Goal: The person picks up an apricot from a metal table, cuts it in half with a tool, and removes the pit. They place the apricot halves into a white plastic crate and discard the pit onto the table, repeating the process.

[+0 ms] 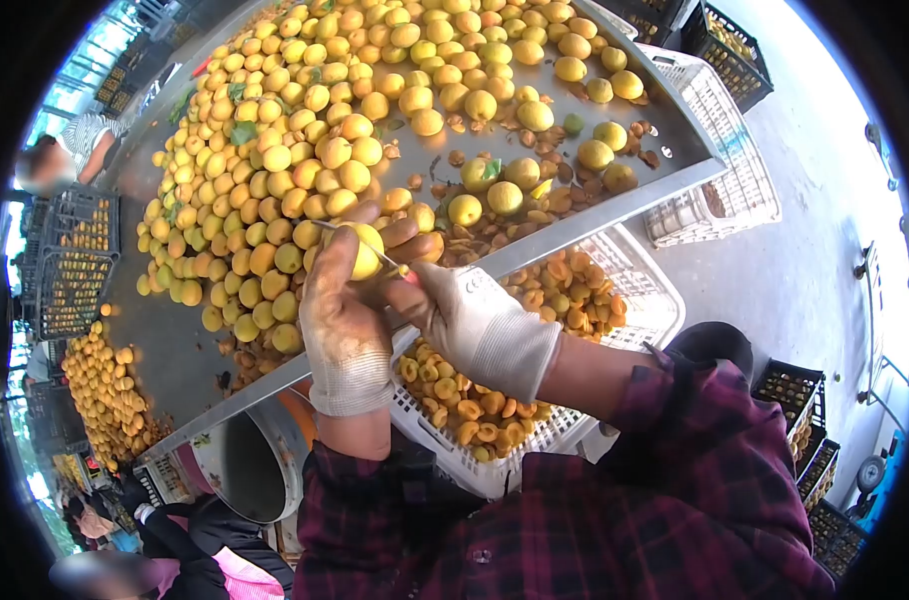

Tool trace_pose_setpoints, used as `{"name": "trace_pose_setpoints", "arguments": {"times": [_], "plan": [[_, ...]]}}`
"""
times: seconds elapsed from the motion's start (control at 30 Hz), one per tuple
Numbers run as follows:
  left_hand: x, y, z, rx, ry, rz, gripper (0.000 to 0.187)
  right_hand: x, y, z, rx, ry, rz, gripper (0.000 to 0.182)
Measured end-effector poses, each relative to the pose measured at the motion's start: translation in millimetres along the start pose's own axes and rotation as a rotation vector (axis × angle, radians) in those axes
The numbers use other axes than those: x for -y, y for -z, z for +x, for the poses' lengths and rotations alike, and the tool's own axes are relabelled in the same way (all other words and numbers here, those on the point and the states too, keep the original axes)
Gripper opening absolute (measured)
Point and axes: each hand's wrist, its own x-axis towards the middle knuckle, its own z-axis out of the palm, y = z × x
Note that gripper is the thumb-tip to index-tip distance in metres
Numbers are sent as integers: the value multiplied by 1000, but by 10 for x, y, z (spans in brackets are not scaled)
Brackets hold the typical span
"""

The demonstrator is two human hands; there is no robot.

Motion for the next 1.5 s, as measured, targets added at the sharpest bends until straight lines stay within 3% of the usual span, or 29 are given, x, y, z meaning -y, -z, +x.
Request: {"name": "trace_pose_setpoints", "arguments": {"times": [0.03, 0.1, 0.23, 0.3, 0.37, 0.43, 0.53, 0.67, 0.73, 0.77, 0.83, 0.87, 0.9, 0.97, 1.07, 1.17, 1.3, 1.37, 1.5], "plan": [[-28, -6, 2, -2, -1, 0, 53, 74, 49, 9, 2, 1, 0, 34], [-72, -16, 22, -6, -83, 216, 51, 362, 225, 53, 150, -216, 200, 37], [143, 68, 50, 60, -69, -30, 50, 19, -83, -44, -18, -107, -50, 38], [204, -14, 129, -146, -24, -125, 51, -85, -124, -44, -78, -2, -161, 39], [176, -5, 113, -98, -66, -129, 50, -51, -131, -27, -83, -8, -122, 39], [95, -1, 101, -62, 25, -173, 49, 104, -47, 26, -45, -69, -81, 39], [-3, -15, 112, -76, -45, 9, 47, 110, 49, 73, -99, 56, -126, 40], [18, -93, 55, -163, -159, 177, 47, 36, 57, 60, 6, -18, -364, 47], [39, -80, 74, -192, -140, 89, 43, -68, -86, 73, -27, -24, -36, 47], [19, -72, 76, -190, -143, 89, 43, 32, -49, 83, -28, -21, -36, 47], [-26, -25, 43, -117, -64, 4, 43, 331, 95, 82, 205, -326, 318, 47], [-2, 8, 26, -72, -129, 52, 43, 352, 133, 78, 222, -287, 343, 48], [2, 32, 20, -73, -129, 53, 43, 284, 108, 73, 222, -286, 343, 48], [-16, 44, 9, -28, -40, -40, 45, 103, 21, 63, 41, -20, 45, 35], [-34, -6, -5, -18, -35, -76, 48, 42, 48, 18, -19, 75, -178, 30], [68, 10, 91, -74, 3, -151, 50, 69, 53, -3, 40, -28, -214, 35], [58, -21, 88, -127, 6, -233, 47, 21, -1, 26, -8, -13, -217, 35], [26, 40, 114, -64, -17, -3, 52, 127, 58, 91, -19, -70, 39, 33], [-41, -58, 74, -106, -164, 180, 50, 409, 302, 155, 81, -241, 155, 40]]}}
